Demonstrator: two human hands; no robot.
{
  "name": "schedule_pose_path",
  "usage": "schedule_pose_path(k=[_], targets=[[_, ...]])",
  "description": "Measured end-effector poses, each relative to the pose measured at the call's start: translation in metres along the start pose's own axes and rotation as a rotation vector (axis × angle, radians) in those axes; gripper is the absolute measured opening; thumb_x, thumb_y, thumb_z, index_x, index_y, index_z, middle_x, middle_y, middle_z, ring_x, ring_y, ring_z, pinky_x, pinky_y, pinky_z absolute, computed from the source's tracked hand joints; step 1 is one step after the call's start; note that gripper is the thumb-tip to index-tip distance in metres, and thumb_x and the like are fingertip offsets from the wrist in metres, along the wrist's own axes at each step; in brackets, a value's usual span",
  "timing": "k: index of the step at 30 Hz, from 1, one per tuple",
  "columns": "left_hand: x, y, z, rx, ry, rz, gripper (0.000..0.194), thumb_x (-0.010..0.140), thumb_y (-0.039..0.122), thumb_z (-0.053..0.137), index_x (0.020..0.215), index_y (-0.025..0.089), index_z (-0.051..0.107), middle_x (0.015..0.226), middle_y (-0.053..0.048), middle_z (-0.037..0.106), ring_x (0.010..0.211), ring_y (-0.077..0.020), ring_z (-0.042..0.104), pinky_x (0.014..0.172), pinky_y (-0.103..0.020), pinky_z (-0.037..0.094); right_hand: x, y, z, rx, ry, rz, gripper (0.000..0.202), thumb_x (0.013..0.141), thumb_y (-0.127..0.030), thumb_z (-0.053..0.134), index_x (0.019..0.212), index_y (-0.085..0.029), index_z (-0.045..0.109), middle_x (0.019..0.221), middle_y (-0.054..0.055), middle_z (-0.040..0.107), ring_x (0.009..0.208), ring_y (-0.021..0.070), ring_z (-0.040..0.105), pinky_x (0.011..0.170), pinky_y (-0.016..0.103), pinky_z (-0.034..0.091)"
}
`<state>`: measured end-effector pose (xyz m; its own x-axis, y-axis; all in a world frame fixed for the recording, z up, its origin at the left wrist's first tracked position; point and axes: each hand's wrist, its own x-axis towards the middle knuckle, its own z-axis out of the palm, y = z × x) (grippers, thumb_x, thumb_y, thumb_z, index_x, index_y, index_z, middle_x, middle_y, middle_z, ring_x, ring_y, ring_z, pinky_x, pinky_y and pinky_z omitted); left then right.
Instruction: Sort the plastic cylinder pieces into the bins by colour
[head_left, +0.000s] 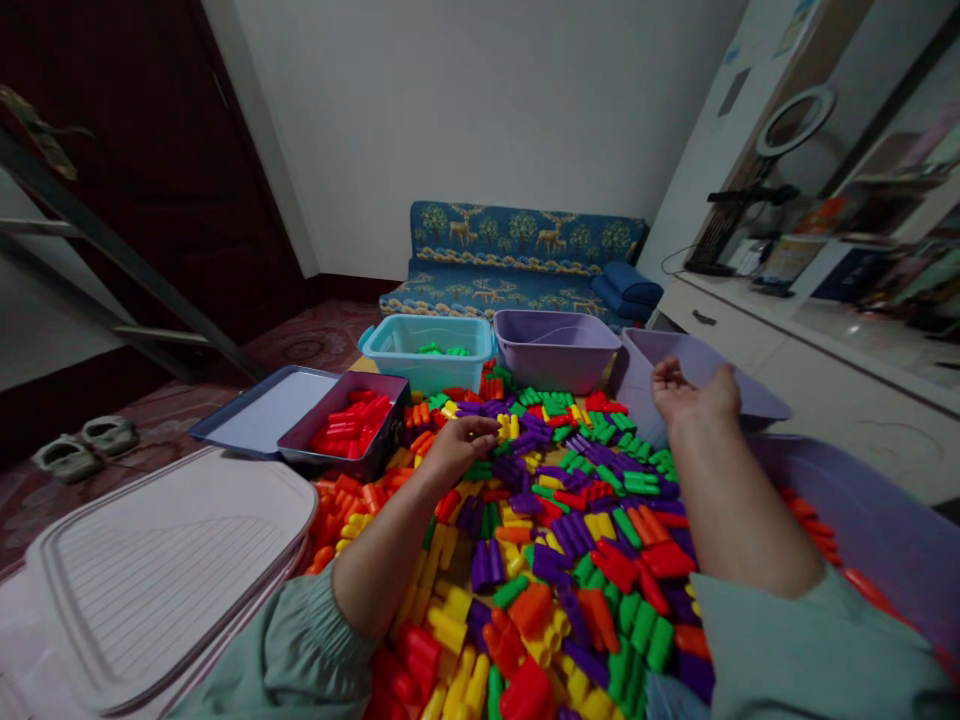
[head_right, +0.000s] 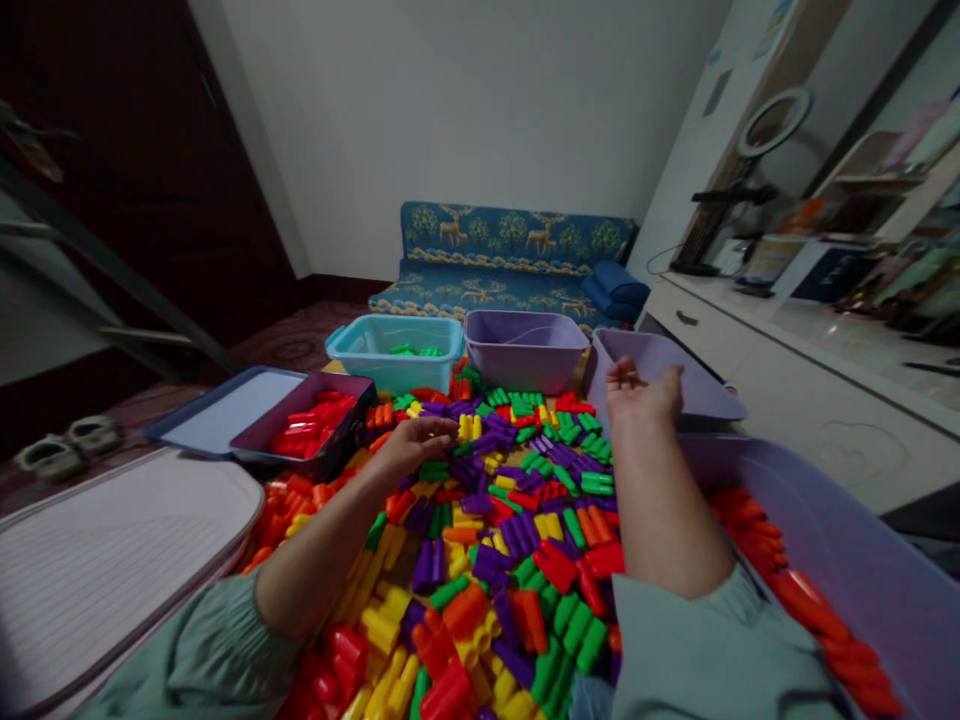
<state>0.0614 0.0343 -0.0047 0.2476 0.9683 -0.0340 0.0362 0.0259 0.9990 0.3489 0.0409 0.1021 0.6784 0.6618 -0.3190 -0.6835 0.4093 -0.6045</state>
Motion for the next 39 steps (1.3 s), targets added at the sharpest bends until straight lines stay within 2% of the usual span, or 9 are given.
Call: schedule_pose_path(k=[3, 6, 11, 14, 21, 26, 31, 35, 39], targets=[[0.000, -0.001, -0.001, 0.122, -0.007, 0.057, 0.031, 0.068, 0.024, 0.068, 0.096, 0.009, 0.070, 0.089, -0.008, 0.071, 0.072, -0.0165, 0.063, 0.067, -0.028, 0.049, -0.015, 0.020, -0.021, -0.271, -0.227, -0.046, 0.029, 0.093, -0.038, 0.039, 0.082, -0.016, 0.054, 0.075, 0.002, 0.060, 0.056, 0.0069, 0.056, 0.050, 0.017, 0.049], [-0.003, 0.000, -0.002, 0.424, -0.064, 0.203, 0.027, 0.071, 0.025, 0.066, 0.093, 0.011, 0.071, 0.085, -0.008, 0.071, 0.074, -0.0178, 0.062, 0.069, -0.028, 0.047, -0.041, 0.048, -0.046, -0.702, -0.509, -0.114, 0.022, 0.074, -0.033, 0.066, 0.086, -0.014, 0.063, 0.072, 0.002, 0.064, 0.054, 0.0083, 0.055, 0.048, 0.017, 0.045], [-0.009, 0.005, -0.003, 0.821, -0.353, 0.518, 0.038, 0.065, 0.026, 0.073, 0.102, 0.019, 0.071, 0.098, -0.007, 0.070, 0.091, -0.0221, 0.061, 0.081, -0.030, 0.044, -0.078, 0.080, -0.078, -1.372, -0.979, -0.223, 0.022, 0.064, -0.025, 0.069, 0.084, -0.017, 0.069, 0.074, 0.002, 0.068, 0.065, 0.0147, 0.060, 0.060, 0.025, 0.046], [-0.011, 0.005, -0.001, 0.909, -0.410, 0.599, 0.041, 0.065, 0.022, 0.072, 0.106, 0.020, 0.070, 0.098, -0.007, 0.069, 0.093, -0.0223, 0.060, 0.083, -0.030, 0.042, -0.093, 0.088, -0.086, -1.718, -1.193, -0.339, 0.032, 0.060, -0.024, 0.074, 0.092, -0.021, 0.072, 0.076, 0.001, 0.069, 0.065, 0.0154, 0.059, 0.062, 0.026, 0.042], [-0.013, 0.000, 0.006, 1.040, -0.345, 0.591, 0.036, 0.073, 0.022, 0.065, 0.109, 0.020, 0.066, 0.097, -0.008, 0.068, 0.093, -0.0232, 0.058, 0.080, -0.030, 0.041, -0.105, 0.097, -0.086, -1.945, -1.244, -0.565, 0.016, 0.072, -0.028, 0.066, 0.087, -0.023, 0.070, 0.083, 0.003, 0.071, 0.075, 0.0173, 0.062, 0.061, 0.025, 0.034], [-0.014, 0.002, 0.007, 0.999, -0.244, 0.505, 0.031, 0.076, 0.025, 0.060, 0.105, 0.017, 0.067, 0.096, -0.009, 0.068, 0.091, -0.0227, 0.060, 0.076, -0.029, 0.043, -0.101, 0.096, -0.078, -1.953, -1.015, -0.700, 0.025, 0.087, -0.022, 0.043, 0.082, -0.020, 0.067, 0.081, 0.005, 0.070, 0.076, 0.0161, 0.063, 0.064, 0.025, 0.037], [-0.008, 0.005, 0.008, 0.626, 0.016, 0.354, 0.033, 0.088, 0.032, 0.043, 0.095, 0.013, 0.068, 0.085, -0.008, 0.070, 0.078, -0.0187, 0.063, 0.070, -0.028, 0.045, -0.094, 0.104, -0.079, -1.884, -0.961, -0.870, 0.029, 0.089, -0.019, 0.040, 0.110, -0.018, 0.061, 0.125, 0.009, 0.059, 0.101, 0.0174, 0.061, 0.084, 0.026, 0.043], [-0.003, 0.000, 0.008, 0.175, 0.003, 0.107, 0.034, 0.084, 0.039, 0.050, 0.099, 0.013, 0.064, 0.075, -0.004, 0.066, 0.057, -0.0132, 0.058, 0.051, -0.022, 0.044, -0.089, 0.112, -0.088, -2.024, -1.082, -0.819, 0.050, 0.084, -0.009, 0.040, 0.132, -0.019, 0.049, 0.147, 0.007, 0.041, 0.115, 0.0203, 0.056, 0.094, 0.030, 0.042], [-0.002, 0.000, 0.009, -0.085, -0.007, -0.041, 0.036, 0.075, 0.039, 0.065, 0.101, 0.014, 0.063, 0.074, -0.001, 0.064, 0.051, -0.0094, 0.057, 0.045, -0.019, 0.045, -0.088, 0.112, -0.090, -2.087, -1.085, -0.804, 0.054, 0.078, -0.007, 0.045, 0.130, -0.022, 0.051, 0.141, 0.007, 0.045, 0.107, 0.0197, 0.061, 0.088, 0.028, 0.045]])
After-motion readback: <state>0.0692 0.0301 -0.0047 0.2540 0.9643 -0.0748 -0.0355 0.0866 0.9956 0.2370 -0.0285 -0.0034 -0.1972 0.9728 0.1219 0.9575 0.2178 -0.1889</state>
